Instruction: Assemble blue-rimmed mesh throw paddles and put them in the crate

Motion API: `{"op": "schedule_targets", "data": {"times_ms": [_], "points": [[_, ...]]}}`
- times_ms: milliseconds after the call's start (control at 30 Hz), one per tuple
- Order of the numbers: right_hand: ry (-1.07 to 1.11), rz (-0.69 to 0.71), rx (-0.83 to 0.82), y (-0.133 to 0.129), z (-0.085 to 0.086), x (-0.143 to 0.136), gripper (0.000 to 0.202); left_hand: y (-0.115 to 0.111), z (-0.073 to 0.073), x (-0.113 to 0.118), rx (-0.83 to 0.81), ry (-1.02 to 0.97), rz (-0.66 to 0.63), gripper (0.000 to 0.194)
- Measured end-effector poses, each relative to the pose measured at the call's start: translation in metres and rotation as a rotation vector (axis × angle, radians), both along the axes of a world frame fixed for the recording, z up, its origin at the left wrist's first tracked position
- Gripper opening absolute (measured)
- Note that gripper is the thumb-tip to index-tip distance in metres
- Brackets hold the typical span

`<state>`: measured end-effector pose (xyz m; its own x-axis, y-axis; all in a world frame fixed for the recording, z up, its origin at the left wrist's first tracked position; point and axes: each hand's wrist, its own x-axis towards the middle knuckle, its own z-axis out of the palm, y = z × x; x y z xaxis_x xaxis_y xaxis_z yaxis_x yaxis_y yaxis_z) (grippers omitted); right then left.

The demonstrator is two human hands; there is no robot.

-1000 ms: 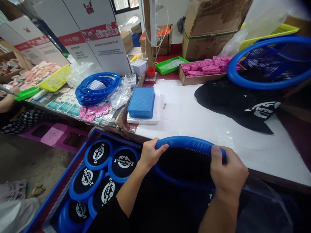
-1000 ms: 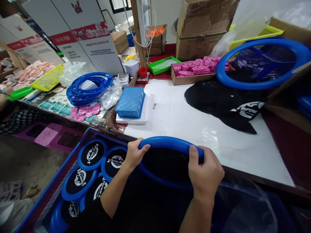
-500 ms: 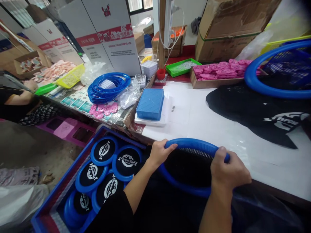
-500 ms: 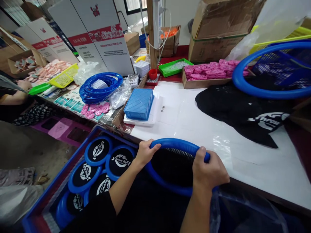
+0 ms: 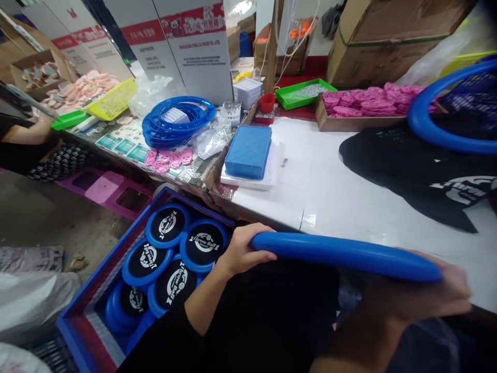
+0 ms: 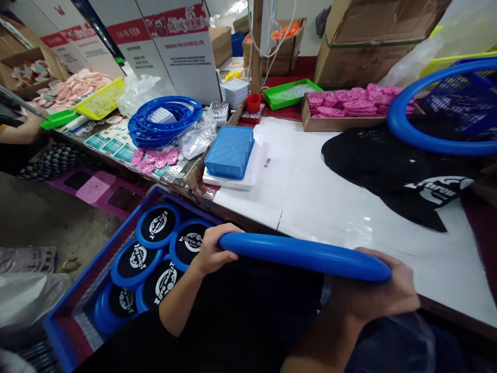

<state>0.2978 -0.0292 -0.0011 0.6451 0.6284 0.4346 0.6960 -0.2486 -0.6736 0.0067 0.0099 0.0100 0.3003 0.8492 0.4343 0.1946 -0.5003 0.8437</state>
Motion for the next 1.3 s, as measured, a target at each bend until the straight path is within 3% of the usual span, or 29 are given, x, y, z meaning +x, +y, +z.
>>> {"op": "schedule_targets", "data": {"times_ms": [67,200,300,367,633,1033,1200,1300], "points": [[0.016,0.082,0.106,-0.003,0.011,-0.009,0.034,-0.002,0.011,-0.007,0.141,0.048,0.038,0.061],[0.197,0.482,0.321,-0.018,0.034,-0.031,0.034,-0.001,0.035,-0.015,0.411,0.253,0.046,0.051],[0.086,0.887,0.181,-0.025,0.047,-0.04,0.034,0.0,0.044,-0.014,0.509,0.384,-0.005,0.049],[-0.007,0.975,0.074,-0.026,0.053,-0.043,0.04,0.0,0.045,-0.012,0.517,0.434,-0.037,0.048],[-0.069,1.052,0.073,-0.025,0.056,-0.046,0.04,-0.004,0.046,-0.008,0.536,0.437,-0.112,0.04],[-0.149,0.768,0.151,-0.039,0.063,-0.073,0.022,-0.013,0.045,-0.004,0.475,0.322,0.011,0.042],[-0.196,0.824,0.188,-0.039,0.066,-0.074,0.024,-0.013,0.049,-0.012,0.456,0.352,-0.072,0.046],[-0.154,0.872,0.204,-0.041,0.056,-0.066,0.026,-0.011,0.05,-0.018,0.467,0.356,-0.127,0.056]]}}
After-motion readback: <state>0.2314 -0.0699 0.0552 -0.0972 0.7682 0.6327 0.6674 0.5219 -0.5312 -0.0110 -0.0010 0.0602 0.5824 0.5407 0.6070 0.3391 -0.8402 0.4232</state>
